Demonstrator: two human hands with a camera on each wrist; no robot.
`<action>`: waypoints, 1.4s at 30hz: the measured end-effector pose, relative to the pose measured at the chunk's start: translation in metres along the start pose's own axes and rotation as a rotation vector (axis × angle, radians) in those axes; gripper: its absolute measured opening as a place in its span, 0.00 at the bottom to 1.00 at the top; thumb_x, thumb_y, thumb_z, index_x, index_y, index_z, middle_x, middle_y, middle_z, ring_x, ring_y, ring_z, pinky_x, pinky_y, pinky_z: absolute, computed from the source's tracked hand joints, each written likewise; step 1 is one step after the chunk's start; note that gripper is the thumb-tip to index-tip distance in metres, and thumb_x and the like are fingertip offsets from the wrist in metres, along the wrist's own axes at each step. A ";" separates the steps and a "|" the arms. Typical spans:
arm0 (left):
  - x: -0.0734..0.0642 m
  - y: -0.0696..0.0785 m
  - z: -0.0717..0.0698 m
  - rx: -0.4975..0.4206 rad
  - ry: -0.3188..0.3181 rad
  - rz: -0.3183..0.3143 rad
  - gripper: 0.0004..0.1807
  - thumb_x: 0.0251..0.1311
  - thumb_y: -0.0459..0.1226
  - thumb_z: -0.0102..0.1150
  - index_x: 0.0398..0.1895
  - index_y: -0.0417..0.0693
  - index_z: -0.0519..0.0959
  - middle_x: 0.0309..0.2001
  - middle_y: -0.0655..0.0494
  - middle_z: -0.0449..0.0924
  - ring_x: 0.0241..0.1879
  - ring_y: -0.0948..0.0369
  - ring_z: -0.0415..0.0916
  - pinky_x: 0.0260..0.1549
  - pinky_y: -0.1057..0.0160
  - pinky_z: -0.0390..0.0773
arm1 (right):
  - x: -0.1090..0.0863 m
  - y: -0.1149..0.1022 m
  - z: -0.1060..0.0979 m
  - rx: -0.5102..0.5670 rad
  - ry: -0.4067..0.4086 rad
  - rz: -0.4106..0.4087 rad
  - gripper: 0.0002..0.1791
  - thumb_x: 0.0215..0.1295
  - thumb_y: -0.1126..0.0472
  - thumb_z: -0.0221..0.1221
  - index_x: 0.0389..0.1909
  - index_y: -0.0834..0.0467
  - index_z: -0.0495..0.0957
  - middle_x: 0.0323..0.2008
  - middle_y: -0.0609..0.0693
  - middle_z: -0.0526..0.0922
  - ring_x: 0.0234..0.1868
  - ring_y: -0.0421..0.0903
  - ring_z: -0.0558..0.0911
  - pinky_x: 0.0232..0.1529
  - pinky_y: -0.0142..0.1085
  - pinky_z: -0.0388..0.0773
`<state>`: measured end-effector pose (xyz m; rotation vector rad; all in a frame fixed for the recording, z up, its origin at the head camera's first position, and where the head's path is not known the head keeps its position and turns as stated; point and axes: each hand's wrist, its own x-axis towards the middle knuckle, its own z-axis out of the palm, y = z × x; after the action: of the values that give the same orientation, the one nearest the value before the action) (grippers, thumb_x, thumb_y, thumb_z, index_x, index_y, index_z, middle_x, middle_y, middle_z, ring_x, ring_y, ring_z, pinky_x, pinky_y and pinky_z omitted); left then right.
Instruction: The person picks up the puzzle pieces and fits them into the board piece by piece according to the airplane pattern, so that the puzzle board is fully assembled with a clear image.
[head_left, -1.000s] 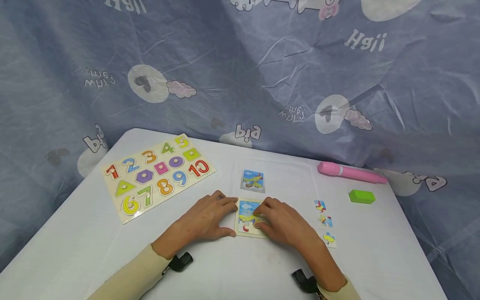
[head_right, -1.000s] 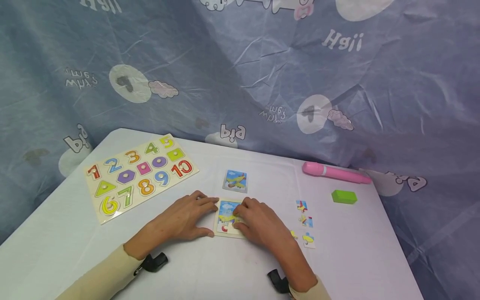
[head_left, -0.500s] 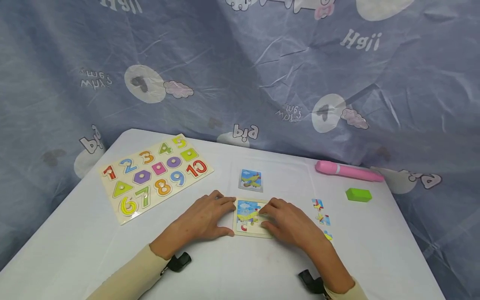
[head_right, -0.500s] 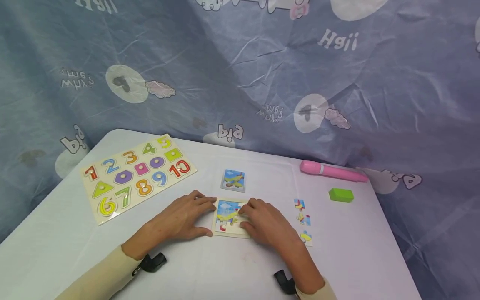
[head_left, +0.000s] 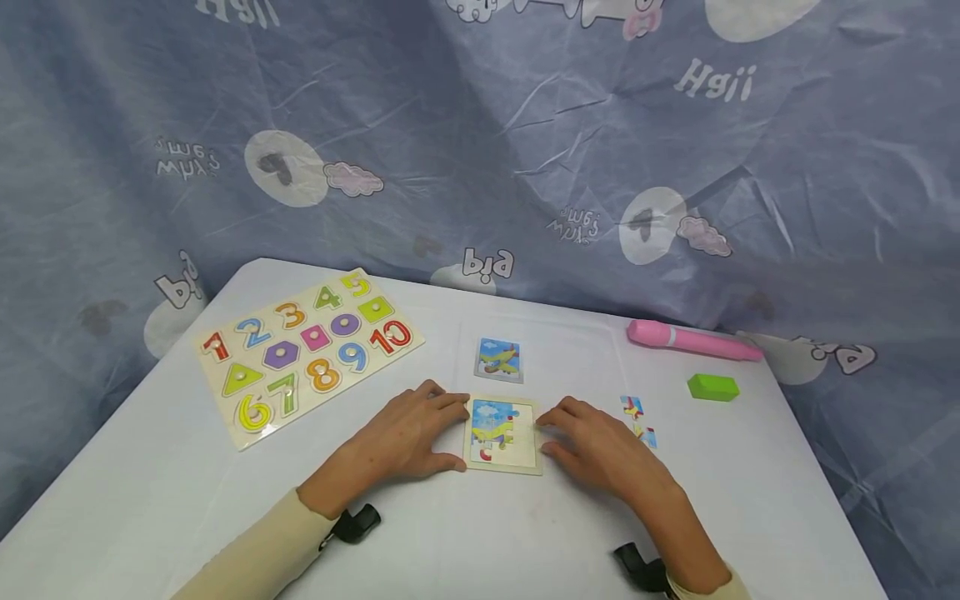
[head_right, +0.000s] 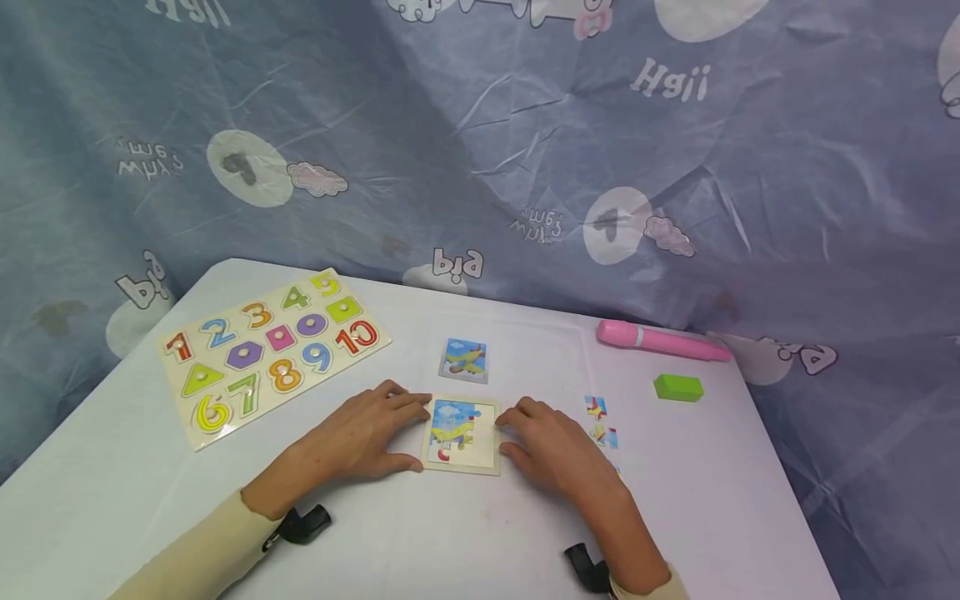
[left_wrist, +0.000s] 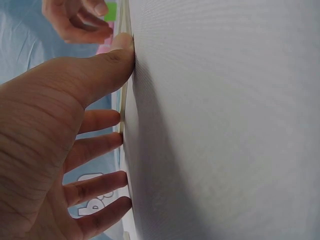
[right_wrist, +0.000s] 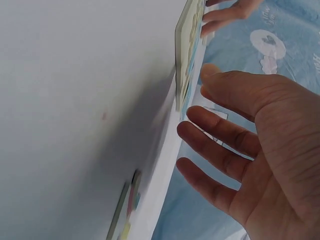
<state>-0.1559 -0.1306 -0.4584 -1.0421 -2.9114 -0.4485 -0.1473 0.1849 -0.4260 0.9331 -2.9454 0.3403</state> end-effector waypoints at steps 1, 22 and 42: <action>0.000 0.000 0.000 -0.003 -0.001 -0.001 0.36 0.58 0.62 0.76 0.65 0.56 0.83 0.75 0.56 0.76 0.66 0.53 0.73 0.55 0.51 0.81 | -0.002 0.002 0.000 -0.002 -0.001 0.003 0.17 0.68 0.56 0.74 0.56 0.51 0.87 0.50 0.44 0.84 0.48 0.43 0.85 0.51 0.43 0.84; 0.000 0.001 0.000 0.006 -0.016 -0.015 0.38 0.57 0.62 0.77 0.67 0.57 0.82 0.75 0.57 0.76 0.67 0.54 0.72 0.57 0.51 0.80 | -0.032 0.028 -0.004 -0.018 0.002 0.095 0.18 0.65 0.56 0.76 0.55 0.49 0.86 0.50 0.42 0.85 0.49 0.43 0.85 0.49 0.47 0.84; 0.000 0.001 -0.002 0.000 -0.006 -0.013 0.37 0.58 0.62 0.77 0.66 0.56 0.83 0.75 0.56 0.76 0.67 0.53 0.73 0.58 0.50 0.80 | -0.065 0.045 -0.012 -0.049 -0.002 0.124 0.21 0.59 0.57 0.79 0.54 0.47 0.87 0.53 0.44 0.85 0.53 0.50 0.87 0.52 0.50 0.84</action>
<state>-0.1558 -0.1307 -0.4564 -1.0276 -2.9248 -0.4470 -0.1202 0.2604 -0.4297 0.7477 -3.0055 0.2696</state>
